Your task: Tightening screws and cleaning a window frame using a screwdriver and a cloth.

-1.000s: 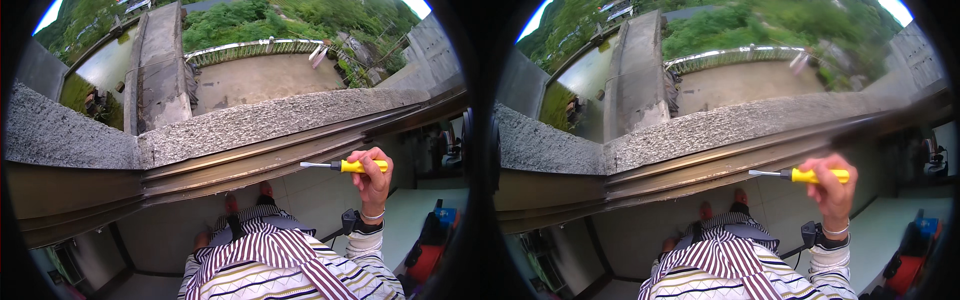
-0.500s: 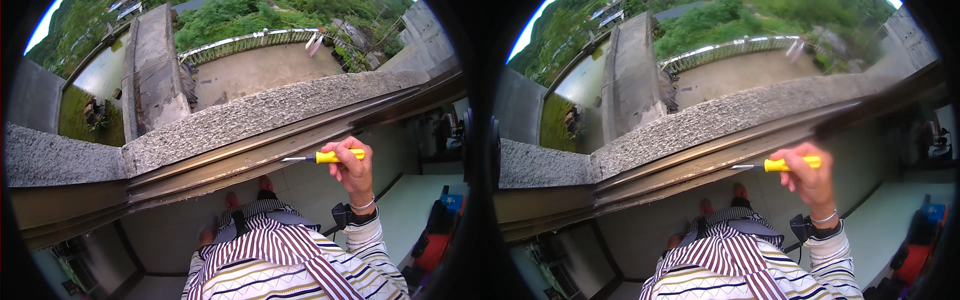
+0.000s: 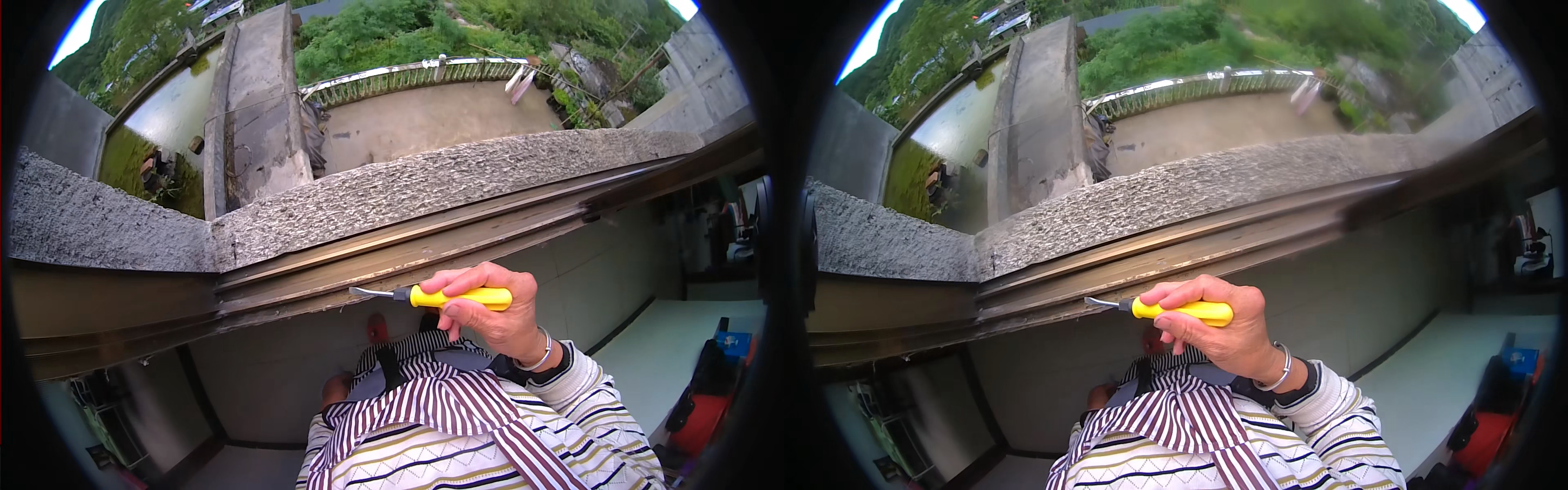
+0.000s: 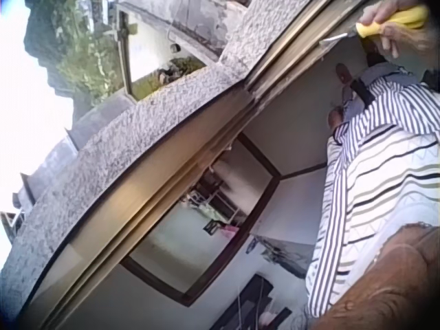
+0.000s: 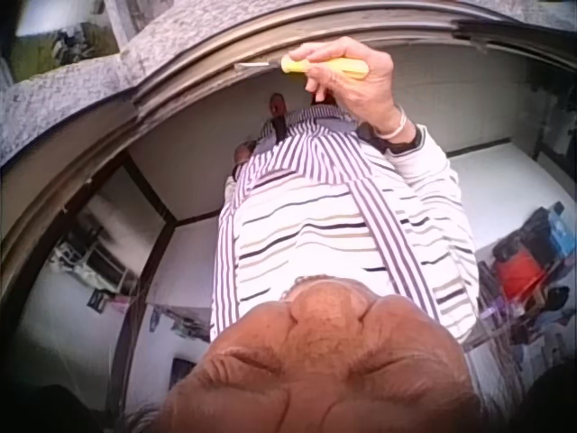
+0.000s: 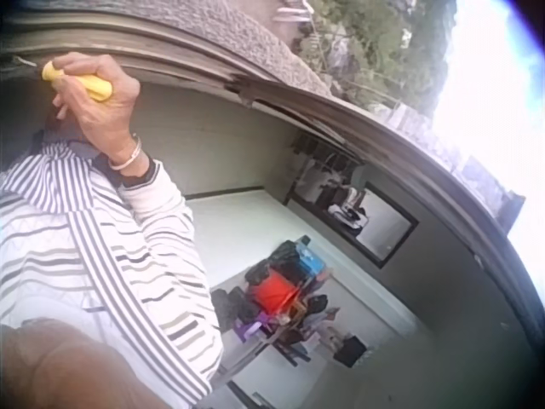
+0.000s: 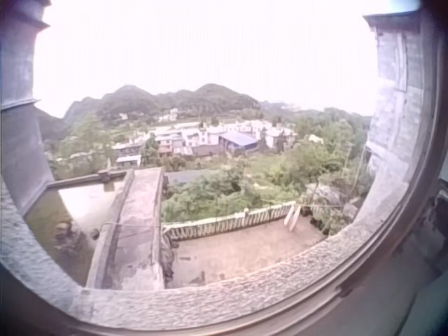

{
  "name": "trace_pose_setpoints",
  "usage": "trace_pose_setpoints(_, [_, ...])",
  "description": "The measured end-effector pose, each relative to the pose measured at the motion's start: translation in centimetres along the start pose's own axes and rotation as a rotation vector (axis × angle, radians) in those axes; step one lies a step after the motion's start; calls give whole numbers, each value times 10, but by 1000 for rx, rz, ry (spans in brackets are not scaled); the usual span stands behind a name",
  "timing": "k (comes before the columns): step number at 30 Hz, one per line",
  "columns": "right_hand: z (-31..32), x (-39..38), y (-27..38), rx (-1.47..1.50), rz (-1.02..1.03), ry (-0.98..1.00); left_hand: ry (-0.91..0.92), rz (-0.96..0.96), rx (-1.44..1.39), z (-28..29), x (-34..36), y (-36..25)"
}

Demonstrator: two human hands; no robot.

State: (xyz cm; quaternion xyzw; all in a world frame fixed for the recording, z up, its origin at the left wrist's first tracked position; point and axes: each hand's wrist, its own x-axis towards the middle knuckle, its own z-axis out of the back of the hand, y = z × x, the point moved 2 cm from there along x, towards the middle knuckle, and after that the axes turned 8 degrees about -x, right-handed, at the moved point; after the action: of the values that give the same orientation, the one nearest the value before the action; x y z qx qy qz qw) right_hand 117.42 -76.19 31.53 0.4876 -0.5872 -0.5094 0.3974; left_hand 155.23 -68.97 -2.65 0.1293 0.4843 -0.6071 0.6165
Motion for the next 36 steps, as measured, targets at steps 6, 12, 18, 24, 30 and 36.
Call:
trace_pose_setpoints(6, [71, -21, 35, -223, 50, -331, -42, -44, 103, -12, 19, 28])
trace_pose_setpoints(12, [120, -24, 38, -243, 38, -469, -69, -170, 119, -32, 49, 82])
trace_pose_setpoints(18, [110, -4, 27, -231, -52, -287, -29, -110, 87, -31, 37, 69])
trace_pose_setpoints(24, [89, 11, 25, -224, -113, -125, -111, -67, 19, -16, 13, -7])
trace_pose_setpoints(30, [53, 15, 11, -168, -65, -20, -137, -223, 41, 15, -10, -25])
trace_pose_setpoints(36, [7, 4, -8, -53, -14, 119, 79, -461, -114, 141, -96, -201])
